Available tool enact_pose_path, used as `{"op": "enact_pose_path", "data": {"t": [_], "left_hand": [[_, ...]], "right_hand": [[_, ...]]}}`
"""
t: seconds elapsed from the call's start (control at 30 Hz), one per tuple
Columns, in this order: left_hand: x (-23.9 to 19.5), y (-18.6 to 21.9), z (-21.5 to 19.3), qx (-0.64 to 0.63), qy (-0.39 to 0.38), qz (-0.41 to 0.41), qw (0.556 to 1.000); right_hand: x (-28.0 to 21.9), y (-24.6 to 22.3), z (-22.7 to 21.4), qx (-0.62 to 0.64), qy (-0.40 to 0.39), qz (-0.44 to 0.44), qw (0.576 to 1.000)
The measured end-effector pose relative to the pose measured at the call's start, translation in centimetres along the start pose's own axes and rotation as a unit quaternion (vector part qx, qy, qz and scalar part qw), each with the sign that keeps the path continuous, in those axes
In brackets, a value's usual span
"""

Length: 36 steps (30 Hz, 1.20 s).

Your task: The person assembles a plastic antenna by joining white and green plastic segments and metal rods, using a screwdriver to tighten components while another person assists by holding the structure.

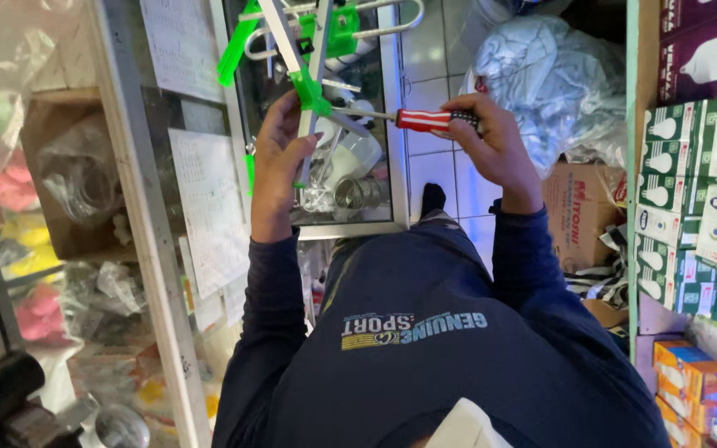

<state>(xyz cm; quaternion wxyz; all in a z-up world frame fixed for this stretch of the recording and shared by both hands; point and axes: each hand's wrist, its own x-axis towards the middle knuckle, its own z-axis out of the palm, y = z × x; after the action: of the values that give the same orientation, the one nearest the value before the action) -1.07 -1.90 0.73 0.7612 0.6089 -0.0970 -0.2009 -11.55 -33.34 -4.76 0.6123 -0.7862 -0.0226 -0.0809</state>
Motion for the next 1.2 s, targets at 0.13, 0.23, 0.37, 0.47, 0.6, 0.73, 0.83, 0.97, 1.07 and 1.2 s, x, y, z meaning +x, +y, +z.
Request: {"op": "enact_pose_path", "data": {"t": [0.13,0.23,0.37,0.47,0.6,0.73,0.83,0.97,1.07,1.2], "left_hand": [[0.3,0.0,0.5,0.009,0.019,-0.004,1.0],[0.5,0.1,1.0,-0.011,0.021,0.001,1.0],[0.5,0.3,1.4,0.002,0.035,-0.006,0.999],[0.4,0.1,1.7,-0.008,0.038,-0.014,0.999],[0.8,-0.5,0.7,0.009,0.007,-0.012,1.0],[0.8,-1.1,-0.4,0.025,-0.024,-0.008,0.999],[0.9,-1.0,-1.2,0.059,-0.044,-0.013,0.997],[0.8,-0.7,-2.4,0.095,-0.043,-0.072,0.992],[1.2,-2.2,-3.1,0.132,-0.059,0.008,0.989],[1.7,-4.8,-4.5,0.17,-0.067,0.19,0.965]], "right_hand": [[-1.3,1.8,-2.0,0.113,-0.001,0.056,0.992],[-1.9,1.8,-4.3,0.007,-0.108,0.01,0.994],[-2.2,3.7,-0.8,-0.032,-0.23,-0.002,0.973],[-3.4,5.2,5.2,-0.038,-0.239,-0.036,0.97],[-4.3,6.8,11.3,-0.145,-0.244,-0.104,0.953],[-4.5,8.1,14.1,-0.18,-0.231,-0.162,0.942],[-4.8,8.1,15.8,-0.196,-0.218,-0.128,0.947],[-4.6,7.8,17.1,-0.207,-0.179,-0.161,0.948],[-4.3,7.6,17.6,-0.237,-0.198,-0.117,0.944],[-4.4,7.3,18.6,-0.242,-0.173,-0.105,0.949]]}}
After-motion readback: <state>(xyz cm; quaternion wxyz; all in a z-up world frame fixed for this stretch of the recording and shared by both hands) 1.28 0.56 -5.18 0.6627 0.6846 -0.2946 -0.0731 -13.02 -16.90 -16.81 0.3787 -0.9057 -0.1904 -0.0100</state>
